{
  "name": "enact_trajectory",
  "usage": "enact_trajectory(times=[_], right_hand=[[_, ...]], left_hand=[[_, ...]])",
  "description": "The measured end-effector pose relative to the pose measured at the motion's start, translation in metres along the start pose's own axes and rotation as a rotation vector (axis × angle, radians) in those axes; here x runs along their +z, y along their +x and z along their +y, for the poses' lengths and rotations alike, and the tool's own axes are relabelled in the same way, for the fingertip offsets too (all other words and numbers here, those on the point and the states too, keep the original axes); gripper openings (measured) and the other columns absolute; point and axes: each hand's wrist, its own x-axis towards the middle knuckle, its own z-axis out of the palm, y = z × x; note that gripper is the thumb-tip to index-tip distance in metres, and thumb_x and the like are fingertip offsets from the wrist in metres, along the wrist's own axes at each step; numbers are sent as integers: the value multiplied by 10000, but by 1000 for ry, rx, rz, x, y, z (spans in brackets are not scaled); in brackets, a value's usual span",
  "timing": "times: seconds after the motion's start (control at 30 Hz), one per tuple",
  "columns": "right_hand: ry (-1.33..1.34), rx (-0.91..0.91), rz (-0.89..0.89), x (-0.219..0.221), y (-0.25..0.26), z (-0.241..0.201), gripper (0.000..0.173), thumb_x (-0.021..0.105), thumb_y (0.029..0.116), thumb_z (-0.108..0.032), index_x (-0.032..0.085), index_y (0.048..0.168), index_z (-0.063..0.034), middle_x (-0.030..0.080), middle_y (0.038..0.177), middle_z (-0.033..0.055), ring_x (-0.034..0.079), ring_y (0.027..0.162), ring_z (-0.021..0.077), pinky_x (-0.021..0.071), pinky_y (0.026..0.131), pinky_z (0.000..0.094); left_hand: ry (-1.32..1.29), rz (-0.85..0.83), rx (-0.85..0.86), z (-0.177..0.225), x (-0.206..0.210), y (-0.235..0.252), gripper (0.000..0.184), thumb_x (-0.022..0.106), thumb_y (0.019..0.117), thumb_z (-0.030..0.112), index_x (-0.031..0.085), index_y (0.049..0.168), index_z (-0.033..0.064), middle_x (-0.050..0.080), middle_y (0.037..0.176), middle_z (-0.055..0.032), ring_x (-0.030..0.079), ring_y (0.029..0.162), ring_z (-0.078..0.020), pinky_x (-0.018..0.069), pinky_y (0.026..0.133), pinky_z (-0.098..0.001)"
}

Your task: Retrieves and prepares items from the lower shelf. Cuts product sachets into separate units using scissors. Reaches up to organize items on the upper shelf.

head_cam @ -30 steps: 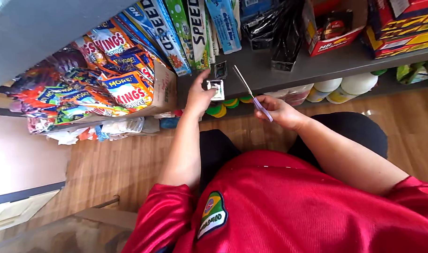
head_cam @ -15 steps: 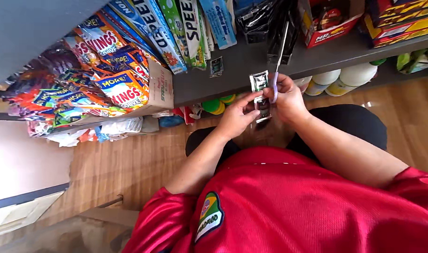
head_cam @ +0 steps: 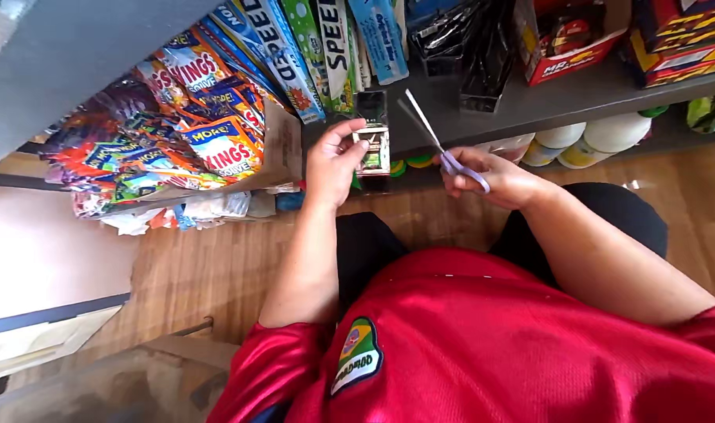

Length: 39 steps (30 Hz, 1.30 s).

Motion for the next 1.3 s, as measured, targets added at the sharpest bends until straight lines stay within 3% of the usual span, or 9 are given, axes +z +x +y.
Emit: enact_trajectory(times=[0.1,0.17,0.27,0.43,0.6,0.83,1.3], right_hand=[[-58,69,-191,-4,-4,-3,578,722,848,-379,560,1329,-102,651,917,-66,623,827,23,539,763,204],[-65,98,-243,-4,-5,-2,544,710,859,-362,562,1310,-95,651,911,-65,624,816,13,537,750,191],[-65,130,-279,-2,-3,-3,471,679,876,-293,565,1281,-84,648,912,-61,616,803,11,531,743,189],[-54,154,-262,1,-4,-4,443,665,862,-249,575,1264,-85,654,922,-52,626,786,24,540,713,193],[-45,166,-250,1,-4,-4,406,656,863,-206,581,1244,-86,649,904,-53,616,760,19,530,691,187],[-38,167,-251,1,-3,-5,392,657,866,-209,583,1234,-96,651,894,-59,620,749,16,533,681,181],[-52,168,-244,3,-3,-4,392,662,858,-210,587,1223,-88,649,864,-60,611,728,11,517,657,174]], left_hand=[[8,3,-45,8,-17,-1,422,597,905,-56,633,1314,39,684,1149,-28,642,825,-49,554,733,-229],[2,-87,-58,11,-23,-4,470,556,896,-90,600,1351,15,648,1285,-64,673,943,-73,581,823,-256],[52,-201,-71,12,-21,-9,475,565,865,-99,626,1324,3,589,1381,-82,658,975,-65,571,826,-241],[105,-323,-66,6,-11,-11,473,606,852,-98,656,1306,28,596,1377,-78,655,858,-38,568,737,-206],[88,-353,-81,5,-5,-9,465,611,848,-107,658,1296,13,602,1363,-86,652,855,-33,562,724,-193],[39,-373,-81,2,-3,-9,460,605,849,-125,644,1295,-15,607,1351,-86,662,930,-40,569,784,-197],[22,-374,-106,1,-4,-9,466,599,845,-124,646,1295,-10,605,1342,-82,658,894,-42,569,760,-197]])
